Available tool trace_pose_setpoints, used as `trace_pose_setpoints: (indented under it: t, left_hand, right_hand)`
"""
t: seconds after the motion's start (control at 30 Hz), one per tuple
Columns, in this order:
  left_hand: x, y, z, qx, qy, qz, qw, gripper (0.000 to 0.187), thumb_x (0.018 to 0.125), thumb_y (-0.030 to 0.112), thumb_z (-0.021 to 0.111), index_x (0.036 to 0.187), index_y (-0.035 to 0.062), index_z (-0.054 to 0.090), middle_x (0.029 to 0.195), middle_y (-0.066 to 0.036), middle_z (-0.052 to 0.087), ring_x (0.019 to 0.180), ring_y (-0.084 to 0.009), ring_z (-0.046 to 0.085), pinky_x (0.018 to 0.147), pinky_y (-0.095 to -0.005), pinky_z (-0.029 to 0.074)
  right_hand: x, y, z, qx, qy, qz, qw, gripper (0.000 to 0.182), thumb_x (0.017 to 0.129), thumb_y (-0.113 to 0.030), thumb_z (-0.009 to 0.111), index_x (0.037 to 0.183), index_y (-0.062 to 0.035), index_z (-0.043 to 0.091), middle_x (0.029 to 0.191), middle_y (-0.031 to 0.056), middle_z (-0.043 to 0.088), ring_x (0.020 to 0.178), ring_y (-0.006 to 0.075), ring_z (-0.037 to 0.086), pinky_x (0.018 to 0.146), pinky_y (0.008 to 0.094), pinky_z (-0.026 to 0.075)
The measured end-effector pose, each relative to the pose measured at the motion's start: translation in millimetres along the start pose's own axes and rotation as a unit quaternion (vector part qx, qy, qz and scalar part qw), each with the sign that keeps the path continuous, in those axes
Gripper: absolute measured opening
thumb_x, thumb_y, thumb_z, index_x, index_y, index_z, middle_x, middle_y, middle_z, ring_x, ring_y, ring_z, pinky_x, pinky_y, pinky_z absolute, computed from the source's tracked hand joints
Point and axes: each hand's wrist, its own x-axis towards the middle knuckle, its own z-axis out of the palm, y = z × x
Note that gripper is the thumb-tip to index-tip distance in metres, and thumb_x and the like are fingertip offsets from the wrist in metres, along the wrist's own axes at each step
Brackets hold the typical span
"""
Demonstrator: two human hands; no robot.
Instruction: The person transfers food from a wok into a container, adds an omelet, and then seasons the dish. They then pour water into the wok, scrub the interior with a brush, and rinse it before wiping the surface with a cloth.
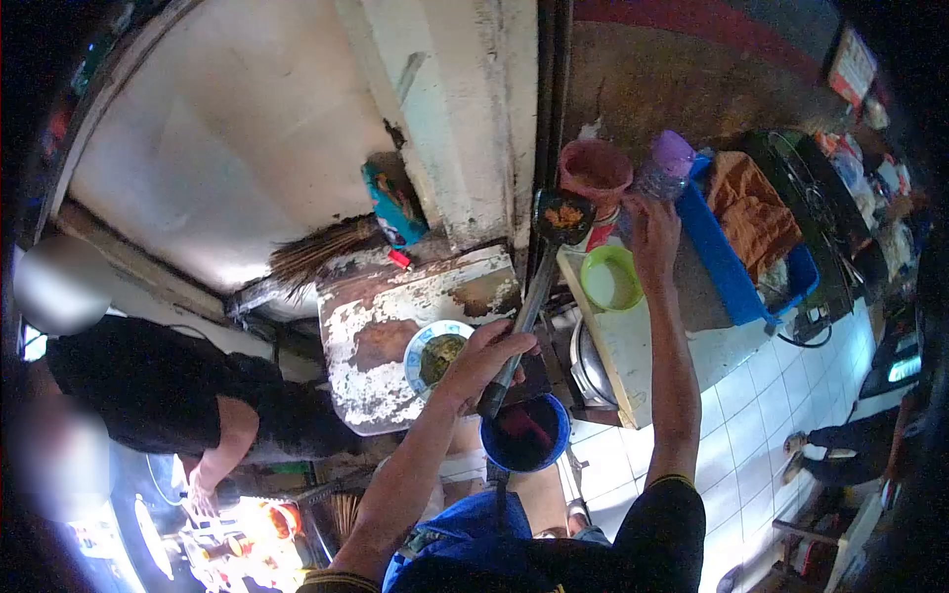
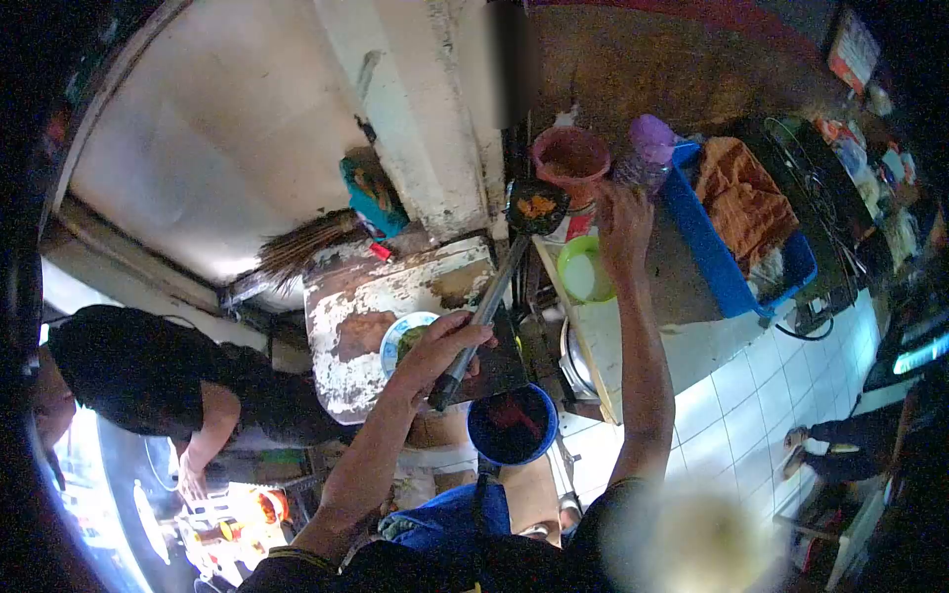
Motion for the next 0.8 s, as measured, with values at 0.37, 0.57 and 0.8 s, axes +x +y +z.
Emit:
trace_pose_setpoints:
  t: [0.37,0.57,0.8]
  left_hand:
    - [-109,-74,-71,0.017,-0.078,0.021,0.997,0.042,0.093,0.029,0.068,0.121,0.0003,0.058,0.101,-0.006,0.068,0.090,-0.0119,0.063,0.077,-0.0263,0.052]
    - [-268,-87,-110,0.094,-0.083,-0.080,0.989,0.048,0.093,0.029,0.068,0.128,-0.0023,0.055,0.108,-0.010,0.065,0.096,-0.0126,0.061,0.082,-0.0286,0.050]
    - [-406,-129,-113,0.046,0.020,-0.097,0.994,0.039,0.089,0.025,0.068,0.117,-0.0013,0.059,0.085,-0.008,0.065,0.066,-0.0129,0.061,0.054,-0.0291,0.050]
  right_hand:
    - [34,38,47,0.121,0.006,0.071,0.990,0.030,0.100,-0.026,0.051,0.102,-0.0010,0.068,0.096,0.0191,0.068,0.091,0.0346,0.064,0.085,0.0441,0.048]
    - [51,-52,-5,0.097,0.070,-0.053,0.991,0.031,0.102,-0.026,0.050,0.102,-0.0006,0.068,0.098,0.0181,0.068,0.090,0.0337,0.064,0.084,0.0450,0.049]
    - [79,-210,-36,0.159,0.141,-0.220,0.952,0.031,0.103,-0.025,0.048,0.102,-0.0002,0.067,0.100,0.0171,0.068,0.089,0.0326,0.065,0.084,0.0461,0.050]
